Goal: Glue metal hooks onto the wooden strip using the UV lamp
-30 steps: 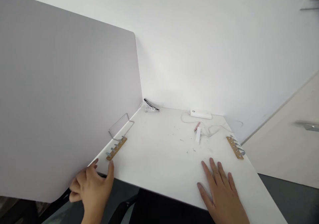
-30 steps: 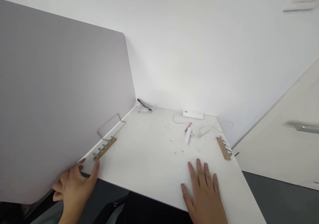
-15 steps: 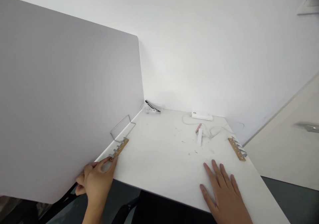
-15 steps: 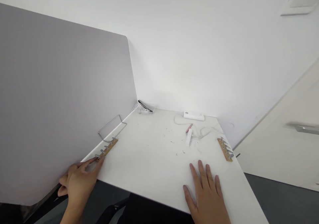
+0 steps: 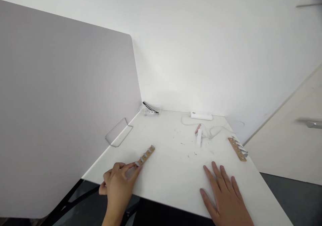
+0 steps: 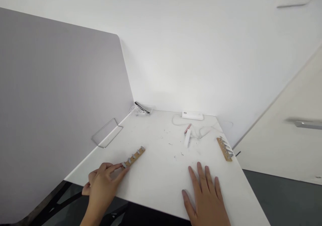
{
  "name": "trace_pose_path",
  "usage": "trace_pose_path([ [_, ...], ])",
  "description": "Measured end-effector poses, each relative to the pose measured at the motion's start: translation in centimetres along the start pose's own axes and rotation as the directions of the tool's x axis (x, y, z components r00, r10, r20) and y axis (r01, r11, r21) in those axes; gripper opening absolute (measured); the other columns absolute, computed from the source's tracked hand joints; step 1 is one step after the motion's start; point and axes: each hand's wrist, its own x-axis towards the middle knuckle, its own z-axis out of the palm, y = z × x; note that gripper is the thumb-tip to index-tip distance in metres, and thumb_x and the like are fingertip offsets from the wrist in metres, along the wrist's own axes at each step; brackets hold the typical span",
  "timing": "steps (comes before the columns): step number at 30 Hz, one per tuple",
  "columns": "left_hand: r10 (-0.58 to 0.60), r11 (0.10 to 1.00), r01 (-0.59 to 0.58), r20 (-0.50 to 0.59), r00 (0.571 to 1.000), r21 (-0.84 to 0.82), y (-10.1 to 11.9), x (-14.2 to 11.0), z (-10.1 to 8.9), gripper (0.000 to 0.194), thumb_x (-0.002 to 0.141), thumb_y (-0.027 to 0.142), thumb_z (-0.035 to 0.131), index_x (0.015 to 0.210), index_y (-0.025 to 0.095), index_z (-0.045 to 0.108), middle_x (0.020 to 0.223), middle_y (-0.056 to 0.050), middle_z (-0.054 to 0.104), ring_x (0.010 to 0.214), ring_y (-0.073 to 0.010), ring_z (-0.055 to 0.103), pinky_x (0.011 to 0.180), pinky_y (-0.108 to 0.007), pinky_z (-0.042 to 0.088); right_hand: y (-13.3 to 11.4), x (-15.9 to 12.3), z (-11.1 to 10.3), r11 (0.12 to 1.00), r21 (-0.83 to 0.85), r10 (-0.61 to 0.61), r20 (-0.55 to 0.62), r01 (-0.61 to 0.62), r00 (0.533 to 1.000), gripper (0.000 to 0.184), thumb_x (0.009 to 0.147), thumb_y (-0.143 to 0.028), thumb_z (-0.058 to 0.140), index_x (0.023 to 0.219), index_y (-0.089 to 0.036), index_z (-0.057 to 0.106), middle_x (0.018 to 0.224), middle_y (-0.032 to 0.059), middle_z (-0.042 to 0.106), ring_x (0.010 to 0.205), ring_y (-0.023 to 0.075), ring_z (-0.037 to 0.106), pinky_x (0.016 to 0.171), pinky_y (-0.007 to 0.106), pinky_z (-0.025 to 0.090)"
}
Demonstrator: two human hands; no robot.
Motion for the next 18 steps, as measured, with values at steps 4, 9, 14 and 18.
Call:
trace_pose_path([
  [4, 0.152, 0.986, -0.158, 0.09, 0.984, 0.059, 4.2, -0.3, 0.3, 0.029, 0.089, 0.054, 0.067, 0.097, 0.031, 0.083, 0.108, -0.01, 0.069, 0.106, -0.0372, 0.055, 0.093, -0.055, 0.037, 0.3, 0.1, 0.1, 1.0, 0.0, -0.02, 0.008, 0.02, 1.0, 0.073, 0.099, -0.054, 0.048, 0.164, -0.026, 0.031, 0.17, 0.0081, 0.026, 0.154, 0.0424, 0.028, 0.115, 0.067, 0.037],
  [9, 0.284, 0.954, -0.299, 0.238, 0.929, 0.03, 9.5, 1.0, -0.6, 0.023, 0.087, 0.053, 0.07, 0.091, 0.035, 0.083, 0.101, -0.008, 0.07, 0.108, -0.0378, 0.054, 0.088, -0.055, 0.037, 0.6, 0.1, 0.3, 0.999, 0.006, -0.031, 0.036, 0.031, 0.999, 0.078, 0.099, -0.052, 0.049, 0.167, -0.028, 0.019, 0.172, 0.0084, 0.021, 0.154, 0.0441, 0.027, 0.115, 0.069, 0.036],
  [14, 0.433, 0.896, -0.441, 0.312, 0.845, -0.05, 12.8, 3.8, 0.0, 0.017, 0.084, 0.05, 0.075, 0.09, 0.036, 0.083, 0.101, -0.006, 0.069, 0.109, -0.0342, 0.053, 0.095, -0.054, 0.032, 0.8, 0.1, 0.7, 1.0, 0.004, -0.03, 0.041, 0.03, 0.999, 0.08, 0.099, -0.05, 0.05, 0.167, -0.03, 0.015, 0.171, 0.0092, 0.021, 0.153, 0.0451, 0.029, 0.114, 0.069, 0.037],
  [18, 0.537, 0.839, -0.506, 0.457, 0.71, -0.2, 15.0, 6.8, 1.8, 0.026, 0.08, 0.057, 0.077, 0.091, 0.034, 0.083, 0.099, -0.004, 0.068, 0.108, -0.0307, 0.053, 0.097, -0.048, 0.032, 0.8, 0.2, 1.0, 1.0, -0.012, -0.016, 0.042, 0.016, 0.999, 0.08, 0.098, -0.051, 0.051, 0.167, -0.031, 0.016, 0.171, 0.0096, 0.021, 0.153, 0.0452, 0.03, 0.114, 0.069, 0.036],
])
